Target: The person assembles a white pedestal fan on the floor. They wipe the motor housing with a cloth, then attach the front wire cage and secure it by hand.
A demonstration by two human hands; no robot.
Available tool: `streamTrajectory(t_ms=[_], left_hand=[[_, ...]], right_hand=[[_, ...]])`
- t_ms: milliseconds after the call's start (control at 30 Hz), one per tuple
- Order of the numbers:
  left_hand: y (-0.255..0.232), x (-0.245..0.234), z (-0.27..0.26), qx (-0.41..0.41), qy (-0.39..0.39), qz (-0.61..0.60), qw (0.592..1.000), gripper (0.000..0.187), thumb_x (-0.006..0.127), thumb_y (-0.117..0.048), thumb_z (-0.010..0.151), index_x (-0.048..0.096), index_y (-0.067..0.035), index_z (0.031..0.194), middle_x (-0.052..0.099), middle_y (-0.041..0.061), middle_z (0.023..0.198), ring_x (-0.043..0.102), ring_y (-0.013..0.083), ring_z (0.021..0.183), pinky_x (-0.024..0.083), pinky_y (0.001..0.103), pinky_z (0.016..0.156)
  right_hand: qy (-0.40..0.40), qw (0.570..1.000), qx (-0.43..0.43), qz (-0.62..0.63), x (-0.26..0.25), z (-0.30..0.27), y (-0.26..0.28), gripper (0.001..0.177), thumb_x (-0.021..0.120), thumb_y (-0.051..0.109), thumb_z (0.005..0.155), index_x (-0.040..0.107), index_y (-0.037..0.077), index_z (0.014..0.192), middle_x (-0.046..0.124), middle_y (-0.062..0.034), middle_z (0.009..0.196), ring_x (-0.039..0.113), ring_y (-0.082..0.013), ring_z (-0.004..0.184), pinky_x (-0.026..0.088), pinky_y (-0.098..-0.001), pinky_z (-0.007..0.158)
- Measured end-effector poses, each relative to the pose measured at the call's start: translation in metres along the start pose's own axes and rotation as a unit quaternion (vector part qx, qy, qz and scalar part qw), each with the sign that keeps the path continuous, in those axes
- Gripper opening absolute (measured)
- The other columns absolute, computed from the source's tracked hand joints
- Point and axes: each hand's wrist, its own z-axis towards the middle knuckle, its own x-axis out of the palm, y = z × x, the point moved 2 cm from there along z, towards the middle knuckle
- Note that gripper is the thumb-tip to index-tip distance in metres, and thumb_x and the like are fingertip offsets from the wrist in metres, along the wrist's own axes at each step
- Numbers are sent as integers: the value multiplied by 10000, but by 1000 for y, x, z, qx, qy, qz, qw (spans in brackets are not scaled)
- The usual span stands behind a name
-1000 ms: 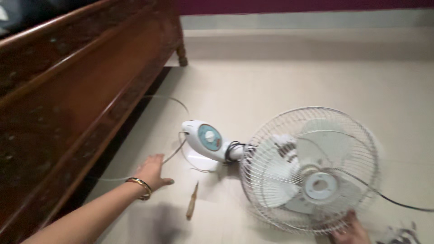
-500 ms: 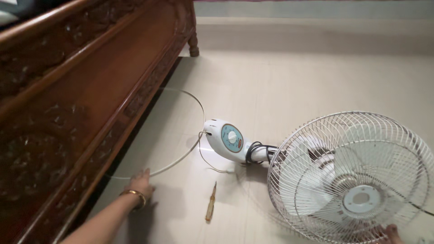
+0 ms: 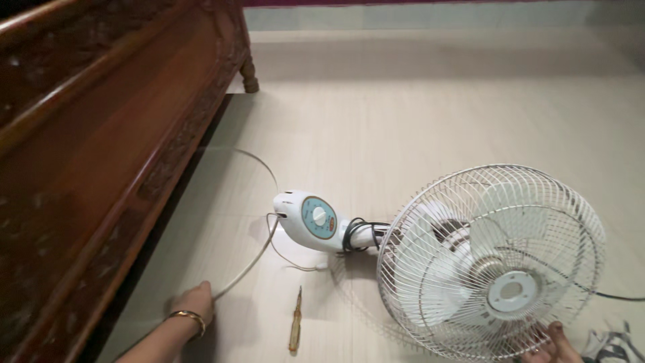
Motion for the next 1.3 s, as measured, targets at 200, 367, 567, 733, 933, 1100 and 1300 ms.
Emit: streamTrajectory(t_ms=[200,367,567,733,933,1100,1300], left_hand=[[4,25,20,61,1,41,997,205,518,-198,979,677,-154,1101,694,140,1227,669,323,1173,549,449,1007],[-23,-65,21,50,-157,-149,975,161,531,-156,986,654,-80,1057,711,204,1096,692,392,1009,564,494,871],[-73,-205,-14,138,-440,-264,847,125,587,-91,947,632,0,1020,685,253,1006,664,447,924,535,526,808],[-106,-273,-70,209,-516,-343,757,137,595,-70,990,633,23,1082,685,247,1006,677,423,854,548,488,740],[-131,-321,-143,262,-544,-388,696,143,577,-44,1012,635,30,1120,684,198,898,681,330,744,538,423,651],[-152,-331,-193,262,-488,-446,703,161,573,-82,1019,642,17,1126,681,123,823,651,195,670,521,344,597],[-176,-327,-219,285,-381,-552,685,170,562,-122,1015,648,-12,1112,632,28,747,555,76,625,466,260,545]], right_hand=[[21,1000,20,9,11,-19,0,838,571,653,921,455,21,1459,543,-217,1430,511,-388,1301,403,-542,1071],[-13,1000,17,3,3,-12,-2,831,582,640,922,446,29,1468,533,-204,1429,501,-382,1316,401,-542,1096],[-26,999,16,33,-11,6,-5,833,612,646,891,455,41,1442,562,-169,1402,517,-358,1320,413,-536,1104],[-31,999,19,15,-14,18,-1,815,625,643,874,473,56,1419,578,-166,1365,532,-369,1291,430,-556,1076],[-34,999,22,2,-14,30,1,793,640,639,854,495,73,1391,598,-163,1320,550,-383,1257,450,-580,1042],[-45,999,18,11,-19,29,-11,775,653,635,837,514,88,1367,614,-160,1282,565,-394,1228,468,-600,1014],[-53,998,0,33,-10,23,-13,626,691,559,847,548,152,1301,611,-113,1239,586,-344,1191,479,-570,1013]])
